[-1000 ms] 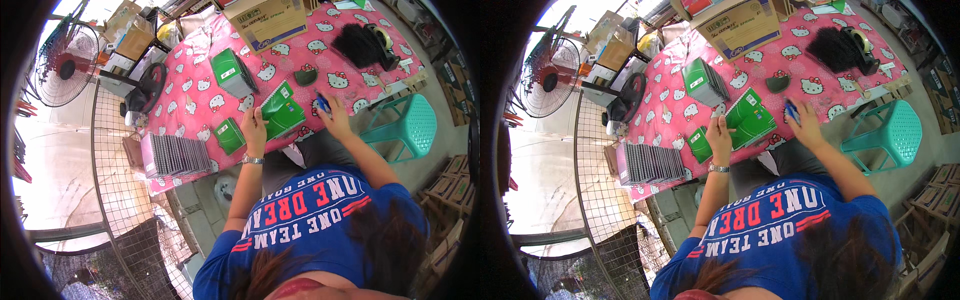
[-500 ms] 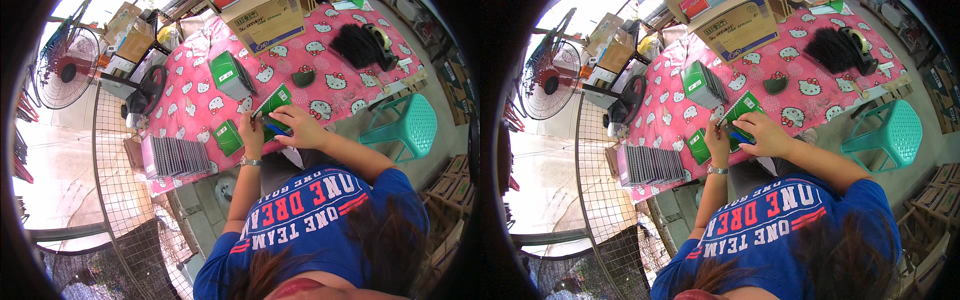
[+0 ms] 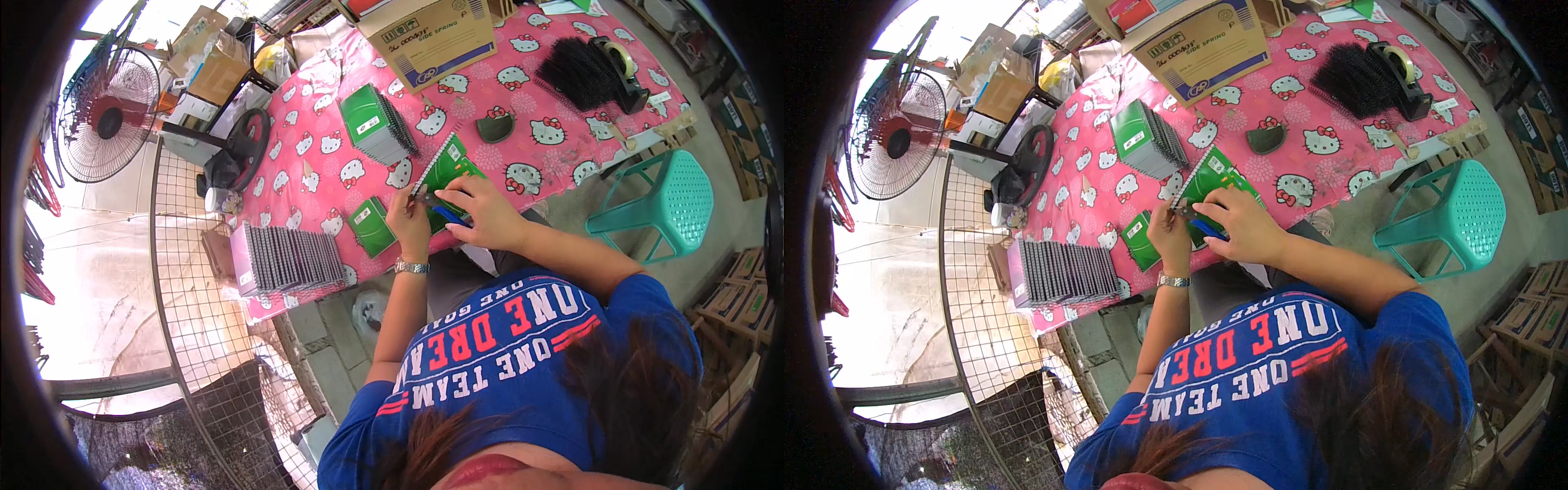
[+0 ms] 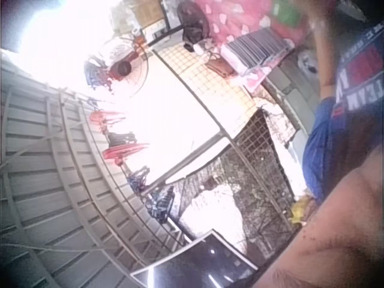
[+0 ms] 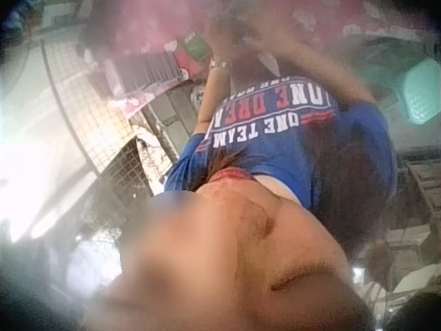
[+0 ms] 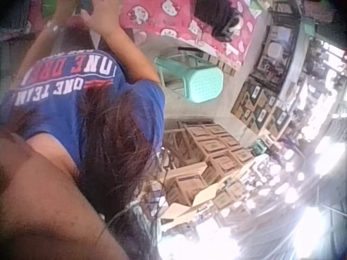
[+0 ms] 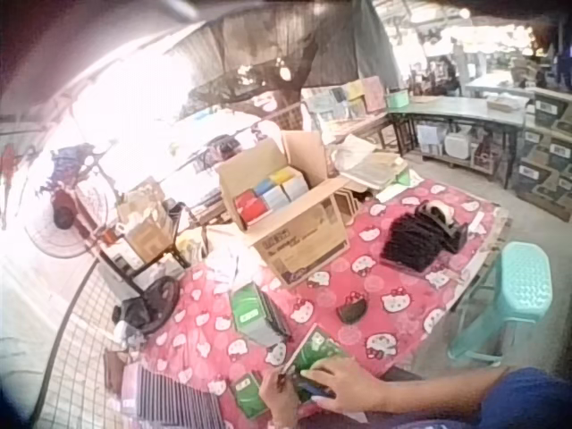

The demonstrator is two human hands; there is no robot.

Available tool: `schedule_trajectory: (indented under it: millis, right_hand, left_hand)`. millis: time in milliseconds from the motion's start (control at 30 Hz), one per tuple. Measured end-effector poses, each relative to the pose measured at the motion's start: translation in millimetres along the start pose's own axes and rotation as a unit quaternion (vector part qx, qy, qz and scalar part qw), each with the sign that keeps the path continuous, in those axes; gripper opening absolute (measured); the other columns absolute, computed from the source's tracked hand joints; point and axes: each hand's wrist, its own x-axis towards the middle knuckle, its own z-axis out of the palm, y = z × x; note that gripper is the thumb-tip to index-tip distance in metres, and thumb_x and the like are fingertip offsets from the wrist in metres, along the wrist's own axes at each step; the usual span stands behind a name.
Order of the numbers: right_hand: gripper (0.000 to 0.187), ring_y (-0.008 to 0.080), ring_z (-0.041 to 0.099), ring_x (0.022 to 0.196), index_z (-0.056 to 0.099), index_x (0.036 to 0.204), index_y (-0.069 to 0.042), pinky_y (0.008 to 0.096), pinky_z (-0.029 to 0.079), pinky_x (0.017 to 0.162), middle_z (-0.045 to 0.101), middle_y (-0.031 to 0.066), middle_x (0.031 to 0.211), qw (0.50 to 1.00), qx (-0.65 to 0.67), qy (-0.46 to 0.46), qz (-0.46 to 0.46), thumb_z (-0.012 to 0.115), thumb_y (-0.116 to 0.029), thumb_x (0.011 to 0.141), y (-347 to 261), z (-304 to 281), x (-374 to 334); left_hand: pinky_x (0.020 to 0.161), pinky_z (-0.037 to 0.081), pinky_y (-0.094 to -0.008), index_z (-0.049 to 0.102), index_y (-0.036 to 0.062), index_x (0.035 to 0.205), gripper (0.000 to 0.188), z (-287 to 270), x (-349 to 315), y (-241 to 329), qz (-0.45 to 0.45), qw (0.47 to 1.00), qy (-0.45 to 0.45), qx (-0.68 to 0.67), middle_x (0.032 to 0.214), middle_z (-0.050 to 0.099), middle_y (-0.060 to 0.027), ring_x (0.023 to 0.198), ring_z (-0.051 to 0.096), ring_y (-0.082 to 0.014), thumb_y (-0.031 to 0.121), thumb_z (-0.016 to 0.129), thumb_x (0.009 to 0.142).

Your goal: The person binds notepads by hand, inserting a metal wire through the punched holes of small stacks of paper and then closing the wire with a tool.

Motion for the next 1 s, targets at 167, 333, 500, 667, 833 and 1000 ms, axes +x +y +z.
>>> schedule_trajectory:
  millis: [167, 333, 500, 667, 833, 1000]
  right_hand:
    - [0.050, 0.0241, 0.058, 0.101, 0.060, 0.123, -0.003, 0.0364, 0.045, 0.090, 0.061, 0.0117, 0.106, 0.934, 0.283, -0.100, 0.196, 0.072, -0.016, 0.077, 13, 5, 6]
    - [0.046, 0.0159, 0.058, 0.100, 0.057, 0.129, -0.005, 0.0336, 0.048, 0.090, 0.062, 0.0035, 0.109, 0.760, 0.547, -0.145, 0.318, 0.068, -0.016, 0.086, 26, -3, 0]
    - [0.055, 0.0333, 0.060, 0.105, 0.059, 0.125, -0.010, 0.0430, 0.047, 0.094, 0.064, 0.0157, 0.109, 0.977, -0.074, -0.046, 0.193, 0.073, -0.025, 0.073, 128, -61, -48]
    - [0.045, 0.0371, 0.060, 0.104, 0.062, 0.114, -0.009, 0.0473, 0.049, 0.089, 0.063, 0.0169, 0.108, 0.968, -0.184, -0.110, 0.130, 0.071, -0.029, 0.075, 210, -51, -39]
    - [0.026, 0.0351, 0.061, 0.099, 0.063, 0.103, -0.007, 0.0468, 0.052, 0.081, 0.062, 0.0139, 0.105, 0.877, -0.405, 0.089, 0.242, 0.064, -0.026, 0.085, 269, -114, 16]
    - [0.019, 0.0296, 0.063, 0.098, 0.063, 0.101, -0.007, 0.0444, 0.054, 0.080, 0.063, 0.0125, 0.101, 0.826, -0.501, -0.019, 0.258, 0.059, -0.020, 0.087, 291, -121, 6]
  left_hand:
    - [0.066, 0.051, -0.0285, 0.067, -0.0003, 0.100, 0.024, -11, 0, 10, 0.002, 0.998, 0.010, 0.054, 0.090, 0.065, -0.0110, 0.077, 0.064, -0.0180, -0.010, 0.063, 0.078]
    - [0.067, 0.051, -0.0302, 0.068, 0.0017, 0.100, 0.024, -35, 11, 52, 0.034, 0.989, 0.023, 0.141, 0.090, 0.065, -0.0097, 0.080, 0.064, -0.0196, -0.007, 0.065, 0.078]
    - [0.081, 0.050, -0.0388, 0.070, 0.0055, 0.100, 0.018, -115, 65, 86, -0.018, 0.941, -0.098, 0.325, 0.092, 0.068, -0.0125, 0.087, 0.065, -0.0281, 0.009, 0.063, 0.083]
    - [0.089, 0.047, -0.0449, 0.068, 0.0069, 0.104, 0.026, -128, 87, -21, -0.200, 0.842, -0.221, 0.450, 0.091, 0.069, -0.0129, 0.096, 0.063, -0.0316, 0.023, 0.057, 0.086]
    - [0.089, 0.046, -0.0467, 0.066, 0.0075, 0.107, 0.028, -86, 61, -46, -0.041, 0.798, -0.090, 0.595, 0.092, 0.066, -0.0156, 0.098, 0.060, -0.0358, 0.025, 0.060, 0.086]
    - [0.081, 0.048, -0.0439, 0.062, 0.0052, 0.102, 0.025, 1, 19, 52, 0.157, 0.891, -0.270, 0.329, 0.106, 0.062, -0.0134, 0.095, 0.058, -0.0336, 0.019, 0.068, 0.081]
